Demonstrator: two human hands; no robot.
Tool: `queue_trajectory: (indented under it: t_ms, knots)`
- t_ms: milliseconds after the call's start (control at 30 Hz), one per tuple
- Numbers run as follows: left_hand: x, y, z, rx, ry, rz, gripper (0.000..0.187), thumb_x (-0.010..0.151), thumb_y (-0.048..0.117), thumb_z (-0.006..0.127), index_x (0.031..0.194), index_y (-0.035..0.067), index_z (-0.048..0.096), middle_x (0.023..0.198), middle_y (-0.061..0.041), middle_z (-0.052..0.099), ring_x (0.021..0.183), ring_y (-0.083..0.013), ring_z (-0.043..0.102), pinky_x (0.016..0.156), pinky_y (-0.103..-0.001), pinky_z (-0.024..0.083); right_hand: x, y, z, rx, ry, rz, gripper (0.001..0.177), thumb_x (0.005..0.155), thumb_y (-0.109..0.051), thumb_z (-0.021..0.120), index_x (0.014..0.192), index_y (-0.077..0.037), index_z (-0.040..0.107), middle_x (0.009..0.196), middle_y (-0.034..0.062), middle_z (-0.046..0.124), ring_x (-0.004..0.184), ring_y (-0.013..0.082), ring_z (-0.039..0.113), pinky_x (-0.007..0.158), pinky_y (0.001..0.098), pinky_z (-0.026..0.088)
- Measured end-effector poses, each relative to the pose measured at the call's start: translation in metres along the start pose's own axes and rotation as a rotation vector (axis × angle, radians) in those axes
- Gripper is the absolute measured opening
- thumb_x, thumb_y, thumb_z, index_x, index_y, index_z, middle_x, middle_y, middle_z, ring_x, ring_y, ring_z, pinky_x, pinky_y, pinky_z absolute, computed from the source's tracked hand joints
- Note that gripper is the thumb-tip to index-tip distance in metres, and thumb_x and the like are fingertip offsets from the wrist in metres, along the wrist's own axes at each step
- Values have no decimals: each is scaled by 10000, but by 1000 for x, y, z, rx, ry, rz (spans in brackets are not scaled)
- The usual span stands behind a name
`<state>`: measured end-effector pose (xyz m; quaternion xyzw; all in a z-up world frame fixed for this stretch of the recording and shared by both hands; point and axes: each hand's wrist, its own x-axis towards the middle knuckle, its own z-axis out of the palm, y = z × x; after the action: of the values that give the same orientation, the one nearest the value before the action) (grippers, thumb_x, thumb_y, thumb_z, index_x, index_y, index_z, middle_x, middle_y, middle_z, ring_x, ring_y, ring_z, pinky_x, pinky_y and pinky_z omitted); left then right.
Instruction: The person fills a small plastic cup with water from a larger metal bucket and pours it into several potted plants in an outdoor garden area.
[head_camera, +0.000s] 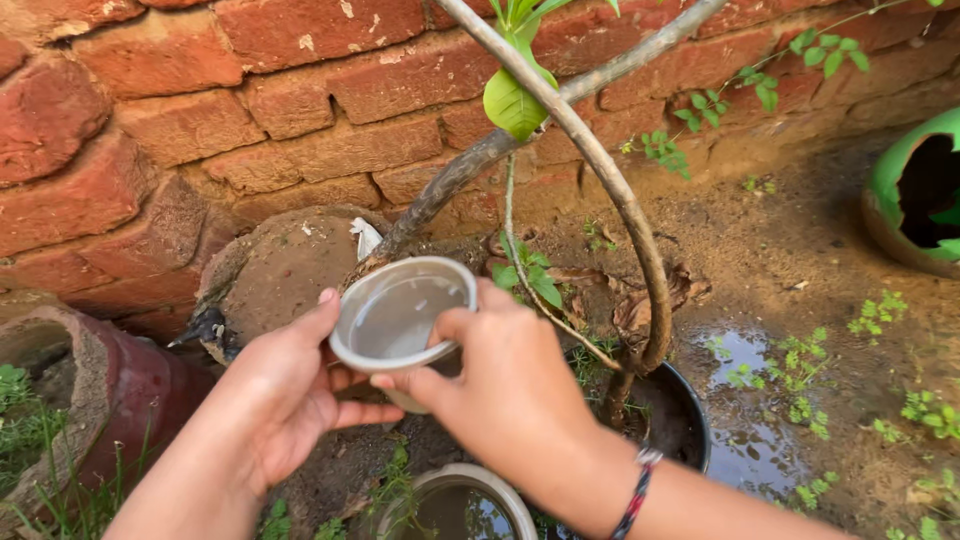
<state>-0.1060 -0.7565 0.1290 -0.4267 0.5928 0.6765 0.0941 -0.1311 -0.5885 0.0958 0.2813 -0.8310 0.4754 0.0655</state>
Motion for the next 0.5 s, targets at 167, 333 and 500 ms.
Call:
queue_trajectory:
  t_ms: [167, 333, 500]
  knots:
    - [22, -18, -24, 47, 13, 15, 504, 1124, 431, 313, 1308, 51, 588, 997, -181, 675, 839, -318, 644, 892, -633, 562, -20, 4, 30, 140, -5, 80, 324, 717, -308, 866, 859, -34, 770, 1130, 227, 697, 967, 376, 730, 825, 427, 584]
    - [29, -16, -28, 157, 108, 23, 427, 1096, 381, 363, 1236, 73, 623, 998, -161, 713, 766, -296, 659, 796, -539, 575, -34, 6, 51, 156, 35, 99, 287, 724, -266, 856, 857, -34, 753, 1203, 258, 660, 1002, 401, 716, 840, 446, 578]
    - [35, -19, -23, 249, 161, 23, 444, 1109, 339, 351, 1305, 49, 625, 1085, -184, 720, 814, -329, 668, 769, -530, 575, -43, 14, 61, 200, 55, 73, 280, 758, -246, 849, 892, -31, 732, 1173, 263, 660, 1032, 412, 709, 863, 454, 578]
